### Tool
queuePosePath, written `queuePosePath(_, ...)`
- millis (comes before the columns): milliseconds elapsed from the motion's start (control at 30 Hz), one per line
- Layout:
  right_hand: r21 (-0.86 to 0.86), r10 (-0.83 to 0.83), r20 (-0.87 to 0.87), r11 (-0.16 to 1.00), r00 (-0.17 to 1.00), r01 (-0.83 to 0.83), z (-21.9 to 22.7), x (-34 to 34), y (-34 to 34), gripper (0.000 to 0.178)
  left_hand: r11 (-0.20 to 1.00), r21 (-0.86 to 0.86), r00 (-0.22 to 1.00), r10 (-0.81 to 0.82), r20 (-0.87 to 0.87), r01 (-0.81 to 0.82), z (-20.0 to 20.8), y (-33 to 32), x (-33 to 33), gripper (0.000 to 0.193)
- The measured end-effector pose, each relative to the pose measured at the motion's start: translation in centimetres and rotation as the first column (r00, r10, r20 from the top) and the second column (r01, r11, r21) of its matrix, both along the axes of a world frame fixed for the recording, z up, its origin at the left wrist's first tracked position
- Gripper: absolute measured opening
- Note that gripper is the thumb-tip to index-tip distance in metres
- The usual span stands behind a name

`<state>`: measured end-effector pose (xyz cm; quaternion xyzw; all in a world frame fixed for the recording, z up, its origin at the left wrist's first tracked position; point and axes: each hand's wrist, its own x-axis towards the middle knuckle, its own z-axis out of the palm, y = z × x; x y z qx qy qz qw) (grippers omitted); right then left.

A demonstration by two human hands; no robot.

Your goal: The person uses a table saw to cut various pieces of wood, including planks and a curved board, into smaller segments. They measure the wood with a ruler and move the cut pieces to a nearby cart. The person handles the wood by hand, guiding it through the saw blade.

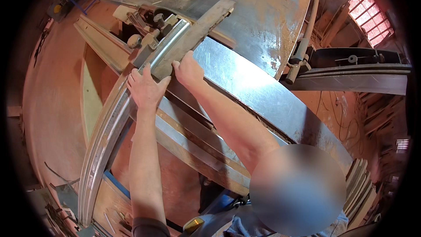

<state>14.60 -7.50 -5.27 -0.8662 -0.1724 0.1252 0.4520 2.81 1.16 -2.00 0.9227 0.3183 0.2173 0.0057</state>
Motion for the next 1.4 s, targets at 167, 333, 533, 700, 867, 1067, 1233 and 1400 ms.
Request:
queuePosePath(167,-0.045,0.017,-0.020,0.999,1.000,-0.018,-0.2,0.5,1.0,0.052,1.000,0.008,1.000,0.002,-0.021,-0.002,-0.3,1.0,0.4,0.077)
queuePosePath(333,-0.053,0.020,-0.019,0.998,1.000,-0.021,-0.8,1.2,2.1,0.053,1.000,-0.017,0.999,0.002,-0.046,-0.003,-0.7,2.2,1.0,0.076)
queuePosePath(533,-0.047,0.030,-0.017,0.998,0.999,-0.030,-1.1,1.6,3.1,0.052,1.000,-0.002,1.000,-0.016,-0.027,0.016,-1.1,3.4,1.4,0.075)
queuePosePath(700,-0.045,0.030,-0.014,0.999,0.999,-0.030,-1.5,1.9,3.7,0.052,1.000,-0.005,0.999,-0.010,-0.040,0.010,-1.2,3.9,1.7,0.075)
queuePosePath(867,-0.061,0.033,-0.020,0.998,0.999,-0.034,-1.3,2.1,4.4,0.053,1.000,0.003,1.000,-0.021,-0.016,0.021,-1.6,4.7,1.8,0.074)
queuePosePath(1067,-0.058,0.039,-0.003,0.998,0.999,-0.039,-1.9,2.5,5.1,0.054,1.000,-0.011,0.999,-0.017,-0.029,0.017,-1.5,5.3,2.1,0.074)
queuePosePath(1233,-0.070,0.041,-0.004,0.997,0.999,-0.042,-2.3,2.8,5.6,0.054,0.999,-0.054,0.999,-0.011,-0.050,0.008,-1.6,5.7,2.5,0.074)
queuePosePath(1400,-0.045,0.046,-0.002,0.998,0.999,-0.046,-2.4,2.8,5.8,0.054,1.000,-0.024,0.999,-0.017,-0.033,0.017,-2.1,6.1,2.5,0.074)
